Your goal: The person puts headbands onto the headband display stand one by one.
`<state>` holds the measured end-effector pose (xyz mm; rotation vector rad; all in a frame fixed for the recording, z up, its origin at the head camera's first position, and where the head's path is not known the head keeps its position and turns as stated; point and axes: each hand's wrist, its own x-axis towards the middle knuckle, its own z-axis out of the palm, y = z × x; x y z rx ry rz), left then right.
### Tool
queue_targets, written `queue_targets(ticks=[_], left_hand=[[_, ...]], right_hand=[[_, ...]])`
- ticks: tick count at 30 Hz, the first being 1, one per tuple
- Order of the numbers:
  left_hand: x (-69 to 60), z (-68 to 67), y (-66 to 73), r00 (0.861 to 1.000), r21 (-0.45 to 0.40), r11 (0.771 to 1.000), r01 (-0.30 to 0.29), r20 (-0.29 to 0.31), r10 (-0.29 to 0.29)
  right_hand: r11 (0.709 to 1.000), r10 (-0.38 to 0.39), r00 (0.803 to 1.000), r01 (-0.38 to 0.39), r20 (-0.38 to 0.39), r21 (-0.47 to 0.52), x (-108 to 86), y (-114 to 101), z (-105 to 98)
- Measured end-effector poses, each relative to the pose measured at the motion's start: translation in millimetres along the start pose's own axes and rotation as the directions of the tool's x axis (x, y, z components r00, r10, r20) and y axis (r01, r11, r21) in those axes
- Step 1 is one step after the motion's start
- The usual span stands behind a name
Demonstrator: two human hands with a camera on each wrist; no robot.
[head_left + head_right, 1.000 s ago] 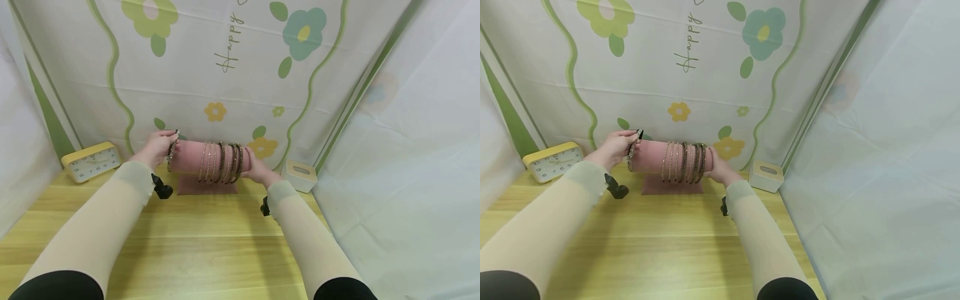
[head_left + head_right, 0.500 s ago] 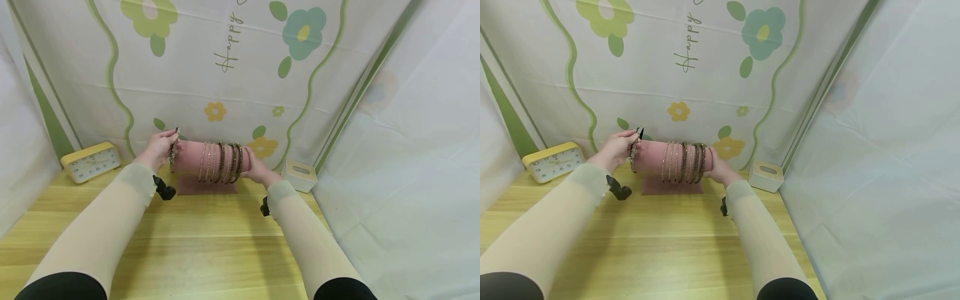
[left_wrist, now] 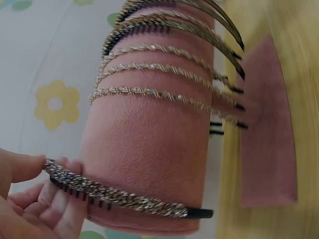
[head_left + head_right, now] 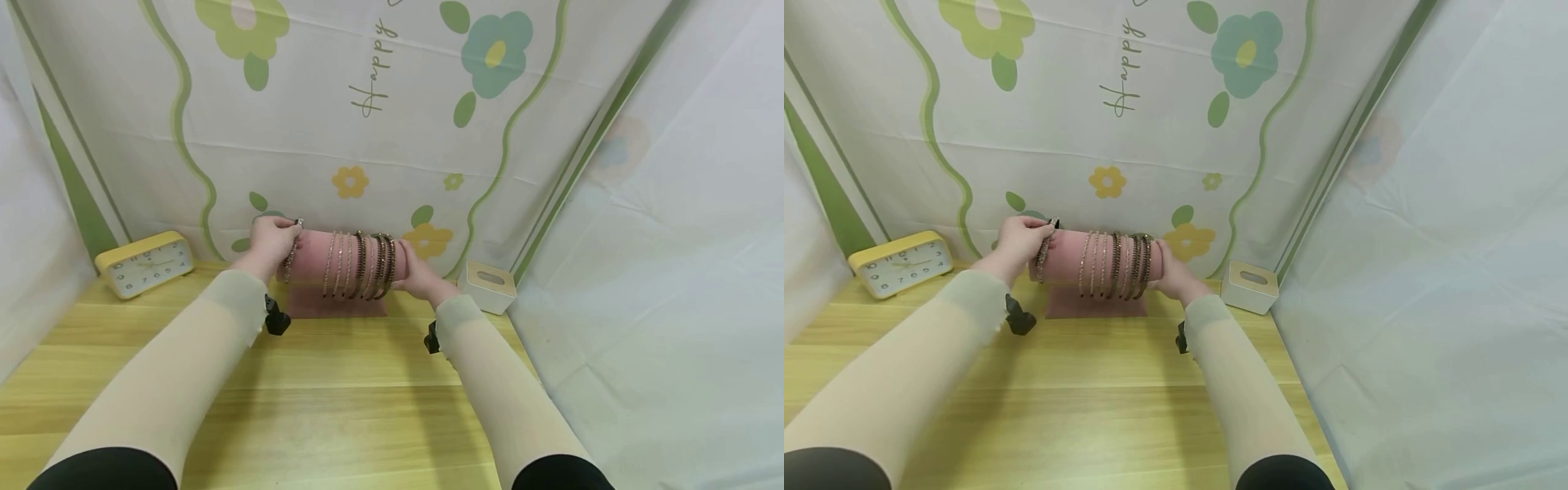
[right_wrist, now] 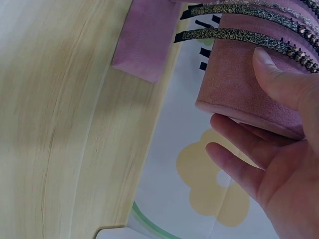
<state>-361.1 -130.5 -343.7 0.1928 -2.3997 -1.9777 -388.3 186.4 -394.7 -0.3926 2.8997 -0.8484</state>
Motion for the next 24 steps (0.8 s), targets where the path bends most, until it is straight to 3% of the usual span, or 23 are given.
queue_targets(ticks=[3,7,10,12,15,18,20,22,24], left_hand=[[-4.5,0.7,5.9,0.997,0.229,0.972,-0.046,-0.049,0.059],[-6.6,-2.4,9.0,0.997,0.356,0.932,-0.062,-0.027,0.076],[-5.0,-6.1,7.7,0.991,0.48,0.869,-0.118,0.007,0.131],[-2.2,-9.2,5.5,0.98,0.561,0.807,-0.185,0.047,0.192],[1.4,-15.7,2.0,0.952,0.62,0.725,-0.3,0.145,0.27],[3.8,-23.6,-0.7,0.901,0.649,0.625,-0.433,0.288,0.325],[3.7,-28.8,-1.6,0.864,0.647,0.572,-0.504,0.379,0.333],[3.0,-33.2,-1.8,0.835,0.642,0.535,-0.549,0.445,0.323],[1.7,-36.5,-2.5,0.824,0.647,0.512,-0.564,0.478,0.304]], right_hand=[[1.0,-0.007,1.0,0.007,0.001,0.001,-0.7,-1,-1],[1.0,-0.01,1.0,0.01,0.002,-0.001,-0.6,-2,-2],[1.0,-0.012,1.0,0.012,0.001,-0.002,0.0,-1,-2],[1.0,-0.01,1.0,0.01,0.0,-0.002,0.1,0,-1],[1.0,-0.006,1.0,0.006,0.002,-0.003,-0.3,1,0],[1.0,-0.004,1.0,0.004,0.005,-0.007,-0.3,2,1],[1.0,-0.004,1.0,0.004,0.005,-0.009,-0.4,2,1],[1.0,-0.003,1.0,0.003,0.003,-0.009,-0.4,1,1],[1.0,-0.003,1.0,0.003,0.003,-0.009,-0.7,0,1]])
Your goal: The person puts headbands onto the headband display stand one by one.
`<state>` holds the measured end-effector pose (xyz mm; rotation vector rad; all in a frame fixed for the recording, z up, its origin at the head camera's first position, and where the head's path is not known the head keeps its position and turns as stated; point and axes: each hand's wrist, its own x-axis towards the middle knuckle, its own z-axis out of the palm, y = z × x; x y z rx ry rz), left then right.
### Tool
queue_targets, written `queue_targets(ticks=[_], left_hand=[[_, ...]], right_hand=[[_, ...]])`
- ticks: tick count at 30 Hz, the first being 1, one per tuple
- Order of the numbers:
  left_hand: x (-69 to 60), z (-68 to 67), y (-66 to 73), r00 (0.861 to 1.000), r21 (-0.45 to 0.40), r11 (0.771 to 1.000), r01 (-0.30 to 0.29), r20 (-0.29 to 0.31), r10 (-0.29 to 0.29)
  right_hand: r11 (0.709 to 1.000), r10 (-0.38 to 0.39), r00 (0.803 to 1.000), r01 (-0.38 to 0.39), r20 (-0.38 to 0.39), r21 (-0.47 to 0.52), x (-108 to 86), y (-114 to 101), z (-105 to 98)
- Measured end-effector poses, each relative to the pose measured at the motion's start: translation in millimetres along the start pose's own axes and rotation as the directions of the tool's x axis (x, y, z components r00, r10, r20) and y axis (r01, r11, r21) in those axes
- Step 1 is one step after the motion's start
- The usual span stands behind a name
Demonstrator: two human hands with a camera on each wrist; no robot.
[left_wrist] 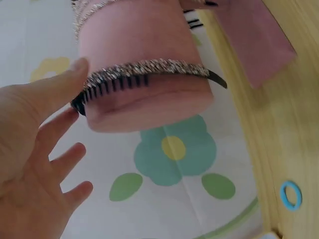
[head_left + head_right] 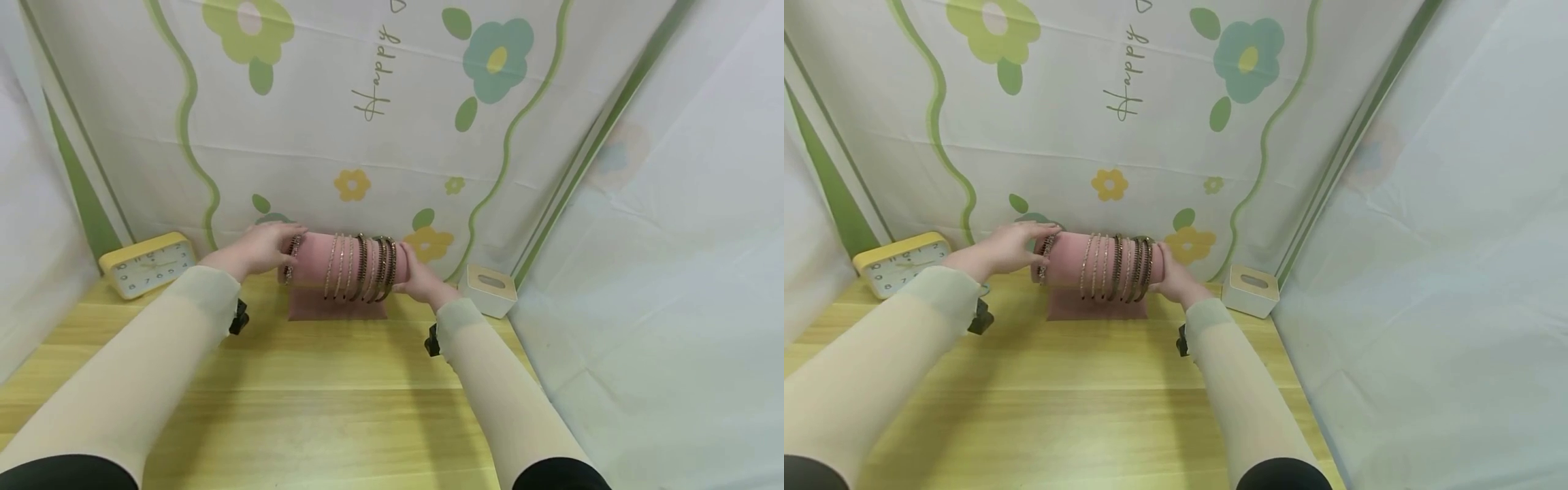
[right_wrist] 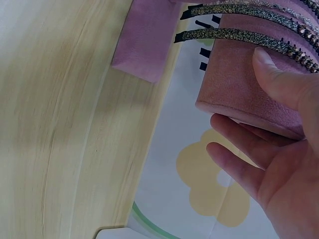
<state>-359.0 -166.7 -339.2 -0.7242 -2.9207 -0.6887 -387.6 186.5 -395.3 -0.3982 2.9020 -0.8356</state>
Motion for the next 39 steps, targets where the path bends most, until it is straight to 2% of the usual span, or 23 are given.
queue_targets(ticks=[6,17,27,32,39], left_hand=[[1.2,4.7,-5.1,0.999,0.083,0.996,-0.017,0.034,0.014],[3.2,7.9,-10.0,0.997,0.175,0.984,-0.033,0.071,0.021],[9.6,15.9,-10.1,0.999,0.175,0.985,-0.005,0.052,-0.004],[16.0,22.2,-9.9,0.999,0.165,0.986,-0.031,0.027,0.027],[21.8,27.8,1.1,0.999,0.142,0.989,-0.048,0.029,0.045]], right_hand=[[1.0,-0.004,1.0,0.004,0.006,0.003,-0.2,1,0],[1.0,-0.005,1.0,0.005,0.01,0.009,1.7,1,0],[1.0,-0.011,1.0,0.011,0.005,0.024,0.1,0,-1],[1.0,-0.009,1.0,0.008,0.01,0.021,-0.2,1,-3],[1.0,-0.013,1.0,0.013,0.005,0.022,1.8,2,0]])
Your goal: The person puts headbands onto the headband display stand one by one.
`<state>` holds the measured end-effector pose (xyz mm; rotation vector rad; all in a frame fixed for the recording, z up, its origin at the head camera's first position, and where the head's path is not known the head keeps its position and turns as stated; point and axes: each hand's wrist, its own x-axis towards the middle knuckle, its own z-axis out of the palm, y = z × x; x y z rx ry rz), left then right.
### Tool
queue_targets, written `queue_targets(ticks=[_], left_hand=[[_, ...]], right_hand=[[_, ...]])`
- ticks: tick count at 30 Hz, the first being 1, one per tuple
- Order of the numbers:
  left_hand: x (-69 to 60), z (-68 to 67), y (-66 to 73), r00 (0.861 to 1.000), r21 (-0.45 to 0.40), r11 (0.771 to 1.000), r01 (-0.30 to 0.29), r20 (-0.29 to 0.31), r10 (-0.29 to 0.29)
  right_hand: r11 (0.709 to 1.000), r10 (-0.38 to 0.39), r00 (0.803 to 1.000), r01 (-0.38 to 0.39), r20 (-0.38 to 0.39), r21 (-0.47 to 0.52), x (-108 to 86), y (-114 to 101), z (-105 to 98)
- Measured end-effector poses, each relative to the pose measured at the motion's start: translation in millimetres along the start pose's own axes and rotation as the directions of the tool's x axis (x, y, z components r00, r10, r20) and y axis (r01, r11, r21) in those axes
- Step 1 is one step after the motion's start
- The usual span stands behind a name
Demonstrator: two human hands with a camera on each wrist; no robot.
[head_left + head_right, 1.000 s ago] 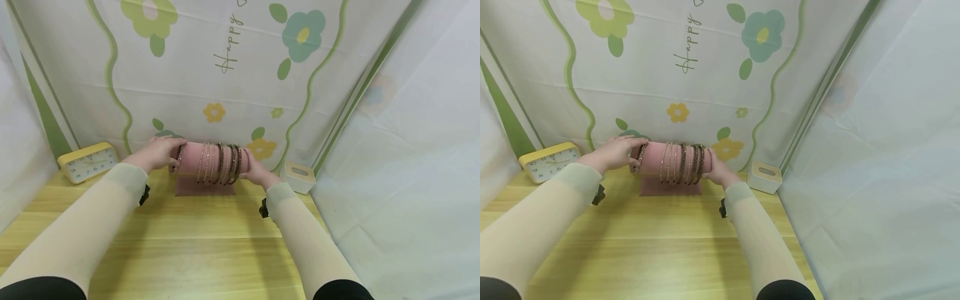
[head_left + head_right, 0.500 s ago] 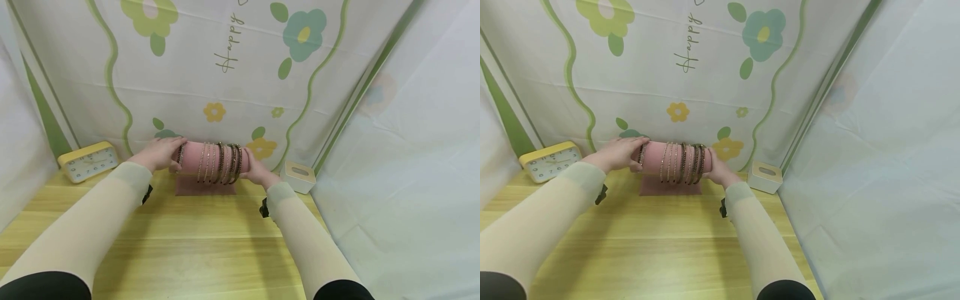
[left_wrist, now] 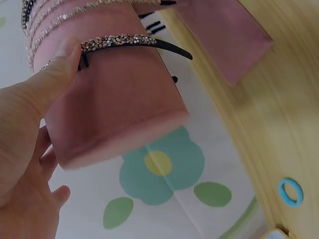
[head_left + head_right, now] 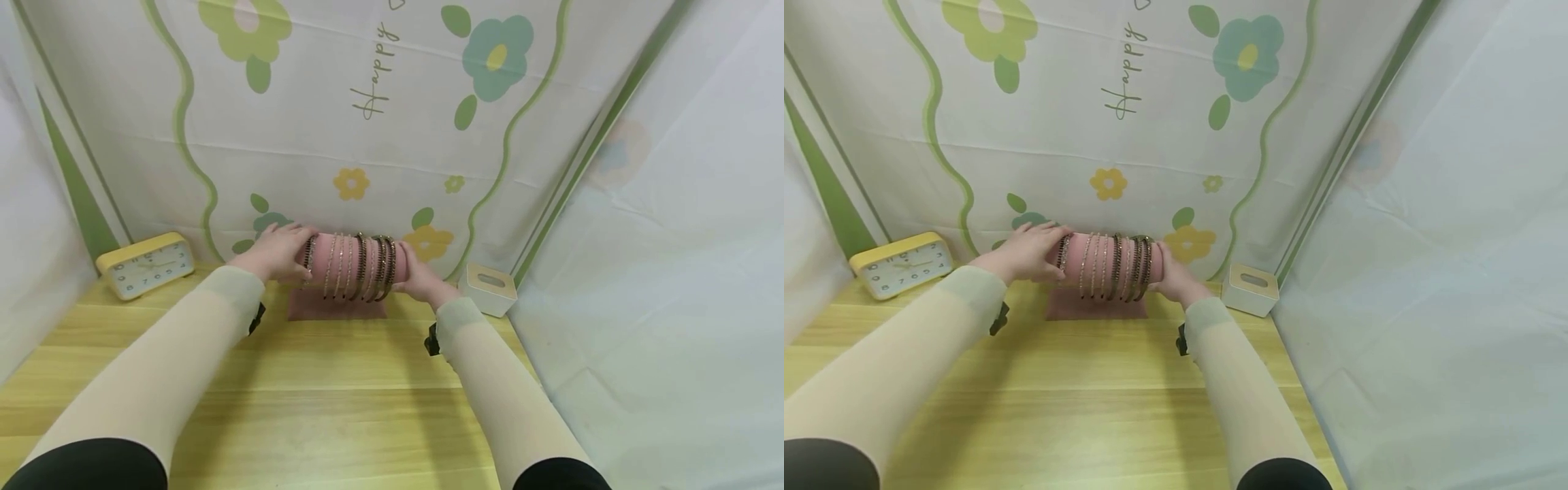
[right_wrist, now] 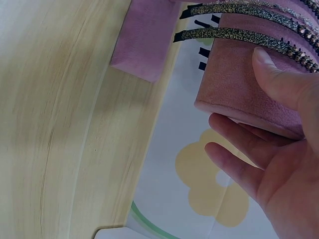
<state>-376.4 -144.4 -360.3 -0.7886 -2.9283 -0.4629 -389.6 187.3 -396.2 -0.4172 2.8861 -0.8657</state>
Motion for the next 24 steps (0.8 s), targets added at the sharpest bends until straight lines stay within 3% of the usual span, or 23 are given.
queue_targets(ticks=[10,24], left_hand=[[6.7,6.7,10.3,1.0,-0.023,1.0,0.011,0.018,-0.011],[6.1,9.9,13.8,0.999,-0.077,0.997,0.019,0.036,-0.016]], right_hand=[[1.0,-0.001,1.0,0.001,0.001,-0.014,0.9,-3,2],[1.0,0.011,1.0,-0.011,0.013,-0.029,-0.3,1,-1]])
